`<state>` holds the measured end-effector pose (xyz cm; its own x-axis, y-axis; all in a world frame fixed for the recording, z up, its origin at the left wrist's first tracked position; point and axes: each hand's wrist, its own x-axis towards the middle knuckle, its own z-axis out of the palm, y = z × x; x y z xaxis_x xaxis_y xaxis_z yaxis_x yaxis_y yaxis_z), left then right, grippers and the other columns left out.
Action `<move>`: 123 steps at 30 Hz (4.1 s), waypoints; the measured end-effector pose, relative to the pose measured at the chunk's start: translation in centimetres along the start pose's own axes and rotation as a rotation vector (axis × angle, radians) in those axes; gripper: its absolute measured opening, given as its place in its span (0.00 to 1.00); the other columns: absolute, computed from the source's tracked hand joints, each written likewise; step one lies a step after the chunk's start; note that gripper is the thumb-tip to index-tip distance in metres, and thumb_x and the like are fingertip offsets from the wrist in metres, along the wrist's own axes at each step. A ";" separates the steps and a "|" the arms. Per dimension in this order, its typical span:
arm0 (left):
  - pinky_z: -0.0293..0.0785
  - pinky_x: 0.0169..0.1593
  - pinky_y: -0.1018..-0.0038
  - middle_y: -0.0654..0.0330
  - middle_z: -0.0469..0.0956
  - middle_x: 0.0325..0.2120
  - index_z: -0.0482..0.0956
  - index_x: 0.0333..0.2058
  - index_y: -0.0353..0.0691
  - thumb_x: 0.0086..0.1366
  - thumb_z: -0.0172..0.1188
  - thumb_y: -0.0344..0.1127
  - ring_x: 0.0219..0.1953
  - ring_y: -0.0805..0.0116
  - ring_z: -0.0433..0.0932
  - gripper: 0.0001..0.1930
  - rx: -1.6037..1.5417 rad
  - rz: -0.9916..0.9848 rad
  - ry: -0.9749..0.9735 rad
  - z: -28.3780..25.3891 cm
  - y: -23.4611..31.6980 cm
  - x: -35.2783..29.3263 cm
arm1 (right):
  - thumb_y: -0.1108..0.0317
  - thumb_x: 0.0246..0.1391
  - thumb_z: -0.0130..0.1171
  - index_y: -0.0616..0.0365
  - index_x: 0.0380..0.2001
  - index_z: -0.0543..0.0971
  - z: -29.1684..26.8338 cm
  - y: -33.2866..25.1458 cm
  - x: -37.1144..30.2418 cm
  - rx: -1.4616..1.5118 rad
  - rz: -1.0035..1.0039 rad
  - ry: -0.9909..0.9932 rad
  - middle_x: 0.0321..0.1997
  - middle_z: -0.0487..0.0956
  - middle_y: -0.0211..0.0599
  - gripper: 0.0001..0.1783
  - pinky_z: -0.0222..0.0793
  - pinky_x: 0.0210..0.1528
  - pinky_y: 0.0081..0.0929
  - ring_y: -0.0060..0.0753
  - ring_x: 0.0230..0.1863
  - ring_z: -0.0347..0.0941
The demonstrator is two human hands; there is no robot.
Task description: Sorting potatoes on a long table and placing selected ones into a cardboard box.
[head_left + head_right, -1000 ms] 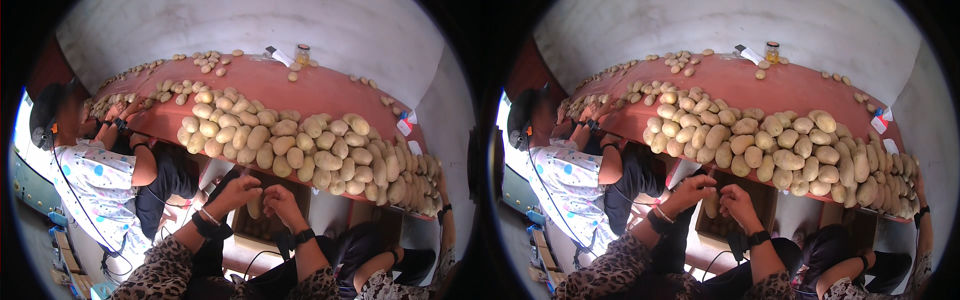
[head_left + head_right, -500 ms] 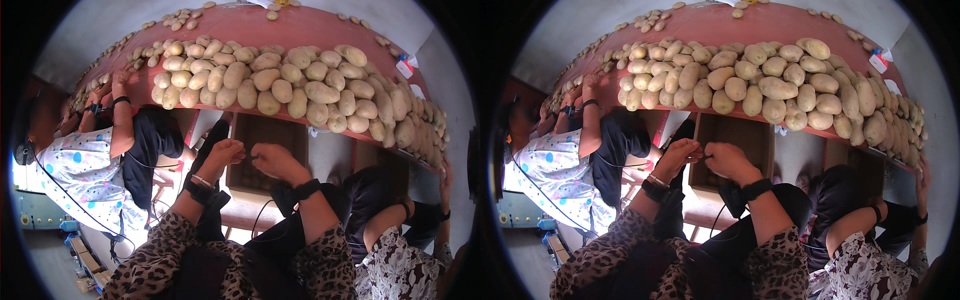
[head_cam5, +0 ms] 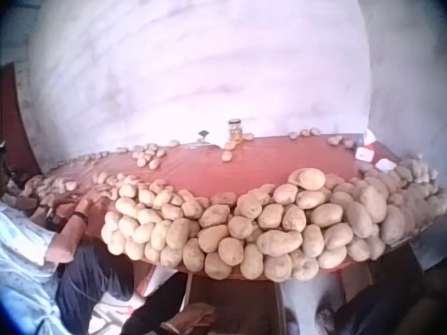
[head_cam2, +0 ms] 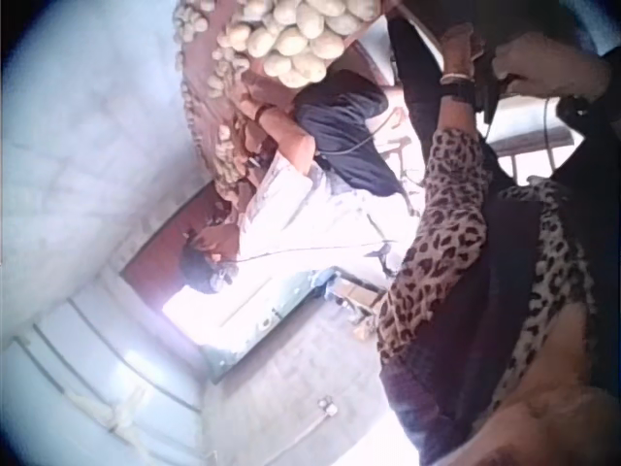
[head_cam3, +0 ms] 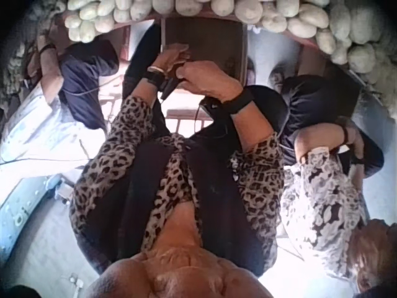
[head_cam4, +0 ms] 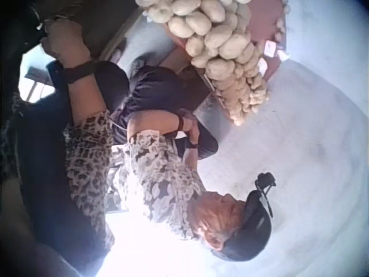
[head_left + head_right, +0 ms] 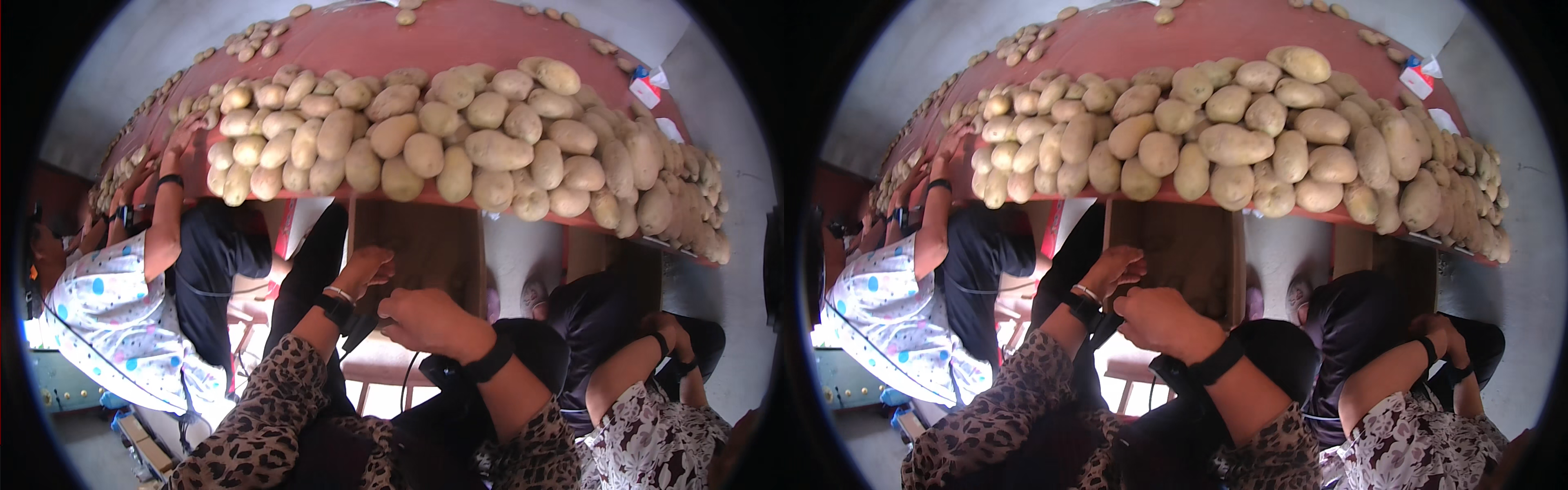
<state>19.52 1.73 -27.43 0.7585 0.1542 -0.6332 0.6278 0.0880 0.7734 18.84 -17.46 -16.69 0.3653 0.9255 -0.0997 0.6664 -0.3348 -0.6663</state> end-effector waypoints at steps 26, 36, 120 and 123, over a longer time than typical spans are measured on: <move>0.73 0.37 0.62 0.54 0.78 0.22 0.79 0.19 0.42 0.49 0.57 0.33 0.27 0.57 0.78 0.04 1.231 0.574 -0.063 4.0 -4.9 17.2 | 0.68 0.42 0.60 0.57 0.37 0.71 -3.0 -0.1 -4.4 0.057 0.002 0.415 0.29 0.69 0.36 0.16 0.63 0.27 0.33 0.38 0.28 0.68; 0.73 0.38 0.62 0.54 0.78 0.23 0.79 0.20 0.42 0.48 0.57 0.34 0.28 0.57 0.78 0.04 1.233 0.204 -0.011 -0.3 -6.7 18.4 | 0.73 0.39 0.61 0.60 0.39 0.72 -4.9 -0.7 -3.2 0.151 0.038 0.470 0.36 0.72 0.42 0.19 0.67 0.31 0.31 0.39 0.30 0.69; 0.69 0.52 0.64 0.50 0.76 0.42 0.79 0.40 0.44 0.44 0.63 0.51 0.45 0.55 0.75 0.25 1.282 0.181 -0.608 6.0 -15.7 14.5 | 0.65 0.41 0.56 0.56 0.36 0.72 -0.5 -3.4 0.3 -0.066 0.288 0.296 0.29 0.70 0.36 0.15 0.67 0.30 0.34 0.37 0.31 0.71; 0.67 0.54 0.65 0.49 0.73 0.46 0.75 0.46 0.45 0.46 0.63 0.49 0.49 0.55 0.73 0.27 1.460 0.312 -0.677 4.9 -17.2 15.2 | 0.67 0.41 0.54 0.58 0.36 0.72 -0.7 -3.2 0.8 -0.083 0.243 0.301 0.28 0.71 0.35 0.15 0.68 0.27 0.33 0.36 0.28 0.73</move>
<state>21.13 -2.25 -50.55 0.5672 -0.4817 -0.6680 -0.2300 -0.8715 0.4331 17.47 -15.76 -14.08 0.6852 0.7281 -0.0177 0.5824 -0.5623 -0.5870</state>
